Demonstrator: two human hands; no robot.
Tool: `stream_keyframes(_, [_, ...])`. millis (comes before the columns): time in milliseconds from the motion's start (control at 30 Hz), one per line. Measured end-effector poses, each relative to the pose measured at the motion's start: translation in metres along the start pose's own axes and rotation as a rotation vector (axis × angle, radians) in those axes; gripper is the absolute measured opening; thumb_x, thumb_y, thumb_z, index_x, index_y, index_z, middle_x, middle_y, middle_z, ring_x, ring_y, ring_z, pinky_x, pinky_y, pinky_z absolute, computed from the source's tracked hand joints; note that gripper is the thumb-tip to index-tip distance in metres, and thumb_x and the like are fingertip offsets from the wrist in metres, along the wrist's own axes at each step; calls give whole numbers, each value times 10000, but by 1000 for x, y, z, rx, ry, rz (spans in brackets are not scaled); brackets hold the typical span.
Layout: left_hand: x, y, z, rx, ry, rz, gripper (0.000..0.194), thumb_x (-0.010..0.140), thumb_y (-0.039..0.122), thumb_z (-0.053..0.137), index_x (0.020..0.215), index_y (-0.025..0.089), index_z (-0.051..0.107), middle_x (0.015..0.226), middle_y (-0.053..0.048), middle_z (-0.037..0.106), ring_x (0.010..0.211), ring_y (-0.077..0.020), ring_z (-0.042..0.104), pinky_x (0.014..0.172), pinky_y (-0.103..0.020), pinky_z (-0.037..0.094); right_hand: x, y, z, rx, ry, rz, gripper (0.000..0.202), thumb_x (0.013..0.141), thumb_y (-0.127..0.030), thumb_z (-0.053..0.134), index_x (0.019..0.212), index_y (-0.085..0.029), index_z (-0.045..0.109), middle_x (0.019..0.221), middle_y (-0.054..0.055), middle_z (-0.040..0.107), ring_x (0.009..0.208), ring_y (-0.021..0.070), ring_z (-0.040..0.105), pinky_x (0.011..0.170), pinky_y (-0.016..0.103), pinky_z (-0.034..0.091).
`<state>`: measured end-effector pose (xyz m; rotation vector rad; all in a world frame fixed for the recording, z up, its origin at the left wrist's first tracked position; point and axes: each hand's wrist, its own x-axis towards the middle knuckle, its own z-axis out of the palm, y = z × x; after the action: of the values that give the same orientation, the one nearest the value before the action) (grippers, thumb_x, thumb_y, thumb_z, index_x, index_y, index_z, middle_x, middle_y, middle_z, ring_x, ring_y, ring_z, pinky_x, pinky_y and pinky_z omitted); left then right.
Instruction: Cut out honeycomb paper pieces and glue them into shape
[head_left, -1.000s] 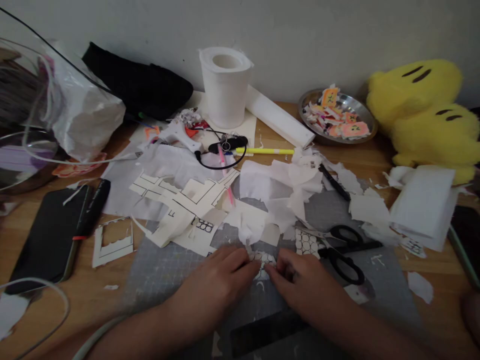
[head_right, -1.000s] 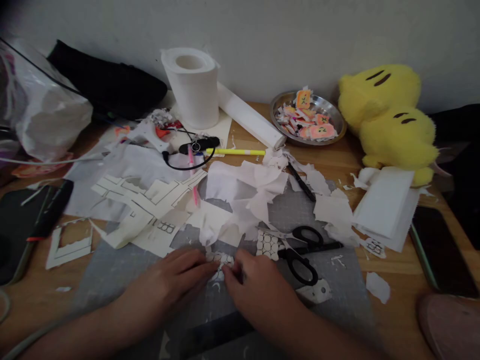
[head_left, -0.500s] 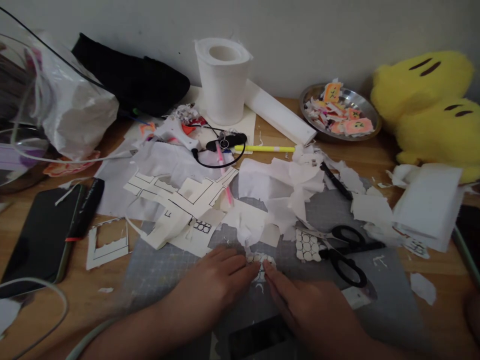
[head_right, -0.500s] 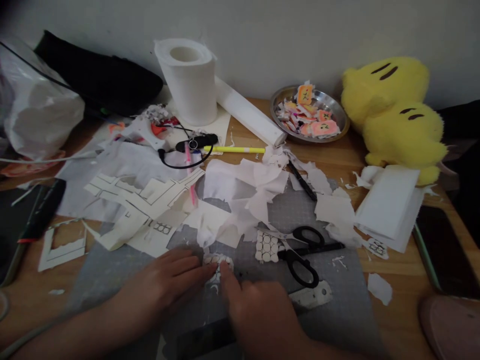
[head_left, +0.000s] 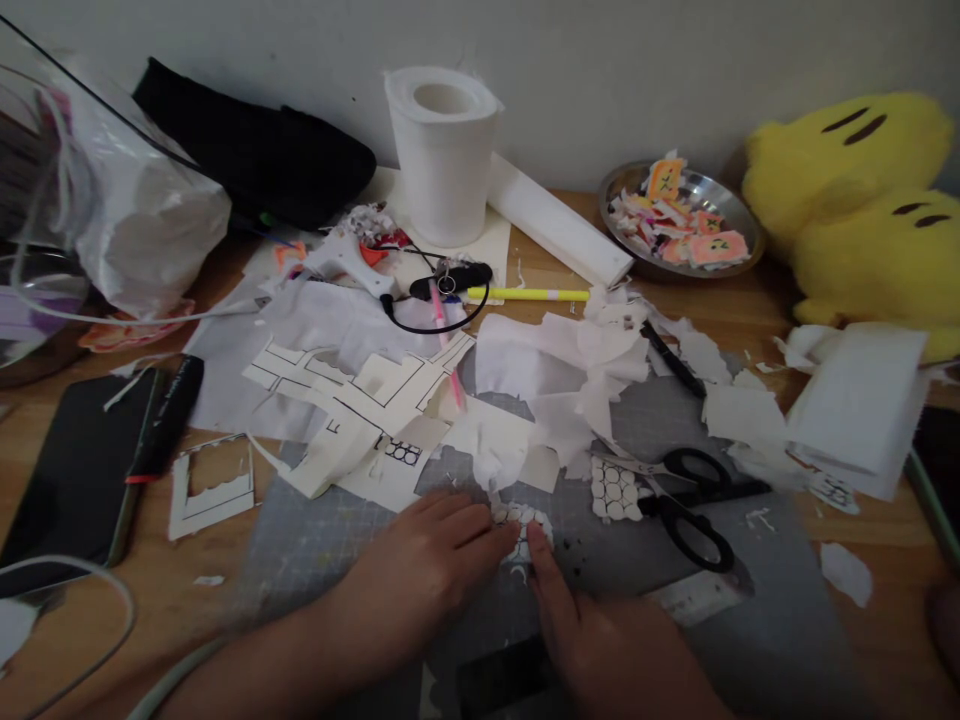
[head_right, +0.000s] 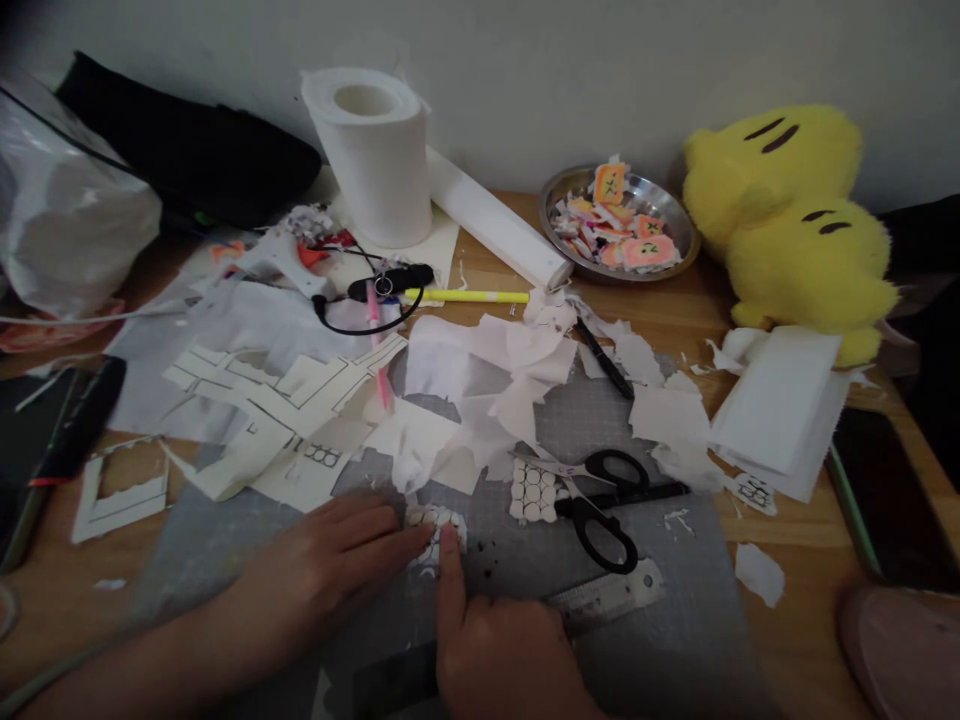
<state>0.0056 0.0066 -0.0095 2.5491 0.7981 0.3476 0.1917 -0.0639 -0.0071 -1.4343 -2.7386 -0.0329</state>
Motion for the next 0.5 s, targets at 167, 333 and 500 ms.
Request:
stream_keyframes(167, [0,-1,2,102,86,-70,309,948,325,389,1073,142,604,827,-53,632,740,-194,589,627,-317,495,0,-2,0,-24,31,2,565,490,-63,477,1028,-15,641,351,-32,521,185,131,415,293,303,88])
stream_keyframes(333, [-1,-1,0,159,65,-50,325,952,335,384,1046,149,633,748,-26,621,665,-170,582,572,-292,484,-2,-10,5,-41,7,84,579,476,-79,494,1030,-19,655,343,-2,530,185,157,428,283,294,109])
stream_keyframes(500, [-1,0,1,162,66,-66,357,957,353,361,1051,143,633,758,-31,617,666,-170,593,554,-291,491,-2,-10,5,-26,-1,61,577,483,-97,493,1030,-18,661,353,3,550,181,147,426,289,298,77])
